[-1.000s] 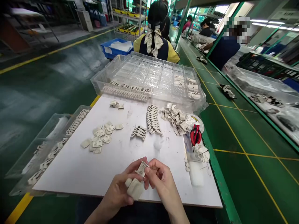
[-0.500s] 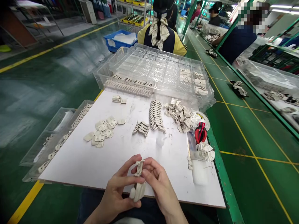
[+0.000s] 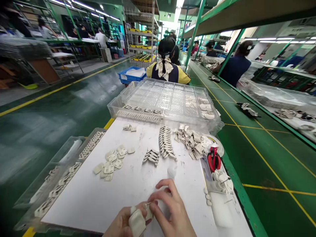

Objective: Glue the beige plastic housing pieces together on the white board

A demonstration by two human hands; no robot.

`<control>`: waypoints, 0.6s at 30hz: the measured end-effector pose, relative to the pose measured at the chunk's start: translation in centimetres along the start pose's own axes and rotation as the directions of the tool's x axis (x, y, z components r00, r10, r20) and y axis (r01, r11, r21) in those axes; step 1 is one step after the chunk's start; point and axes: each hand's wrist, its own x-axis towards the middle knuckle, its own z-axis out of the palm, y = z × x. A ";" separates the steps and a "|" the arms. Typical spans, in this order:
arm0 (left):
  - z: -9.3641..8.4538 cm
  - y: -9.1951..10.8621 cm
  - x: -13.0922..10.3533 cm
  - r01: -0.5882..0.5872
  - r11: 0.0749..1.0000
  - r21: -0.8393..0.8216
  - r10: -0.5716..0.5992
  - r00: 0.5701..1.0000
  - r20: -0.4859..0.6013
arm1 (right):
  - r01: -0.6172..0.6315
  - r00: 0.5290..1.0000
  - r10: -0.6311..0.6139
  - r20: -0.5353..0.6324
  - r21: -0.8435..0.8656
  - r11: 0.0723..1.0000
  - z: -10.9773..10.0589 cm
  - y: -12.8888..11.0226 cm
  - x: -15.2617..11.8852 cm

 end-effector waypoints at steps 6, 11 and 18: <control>2.0 -0.1 -0.2 -0.117 0.873 -0.473 0.042 0.985 -0.166 | -0.249 0.825 0.108 -0.555 -0.184 0.951 -1.3 4.2 1.7; 3.7 0.3 1.1 -0.090 0.817 -0.570 0.026 0.993 -0.119 | -0.178 0.882 0.158 -0.445 -0.003 0.984 -1.9 4.3 2.5; 4.2 0.7 1.3 -0.074 0.850 -0.522 0.015 0.993 -0.117 | -0.101 0.883 0.351 -0.311 0.604 0.791 -4.1 2.5 2.3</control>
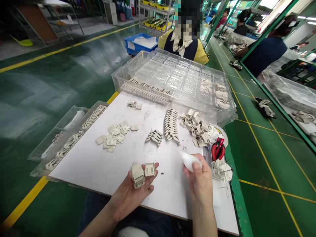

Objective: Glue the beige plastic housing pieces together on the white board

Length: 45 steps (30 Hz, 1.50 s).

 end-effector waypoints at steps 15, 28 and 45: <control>-0.7 -0.2 0.1 -0.003 0.999 0.035 0.000 0.997 0.072 | 0.398 0.914 -0.393 0.097 -0.396 0.828 5.4 -0.9 -0.5; -0.4 -0.2 0.3 0.000 0.998 0.056 -0.007 0.994 0.111 | 0.326 0.942 -0.328 0.073 -0.443 0.836 5.4 -0.8 -1.0; -0.2 -0.1 0.2 0.008 0.997 0.072 -0.013 0.998 0.065 | 0.294 0.953 -0.294 0.066 -0.428 0.855 5.8 -0.8 -1.3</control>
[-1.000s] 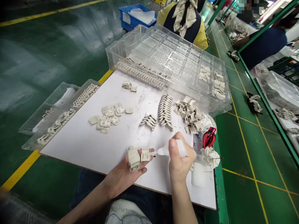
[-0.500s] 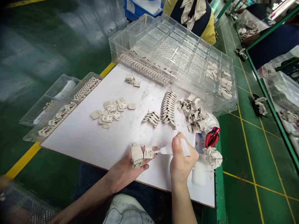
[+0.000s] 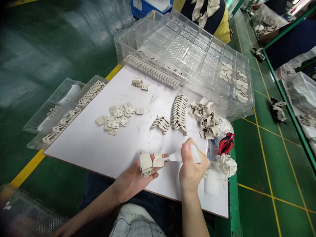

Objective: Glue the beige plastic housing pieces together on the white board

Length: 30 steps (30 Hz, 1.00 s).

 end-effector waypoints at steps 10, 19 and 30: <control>-0.4 -0.2 0.2 -0.003 1.000 -0.009 0.003 1.000 0.015 | 0.023 1.000 -0.023 -0.003 0.018 1.000 0.1 0.1 0.0; 0.0 0.1 0.0 -0.005 1.000 -0.007 0.005 1.000 0.010 | 0.014 0.999 -0.012 -0.048 0.024 1.000 -0.2 0.9 0.2; 0.0 0.2 -0.1 -0.001 1.000 0.028 0.001 1.000 -0.014 | -0.054 0.997 0.055 -0.055 0.023 0.998 -0.9 0.8 0.0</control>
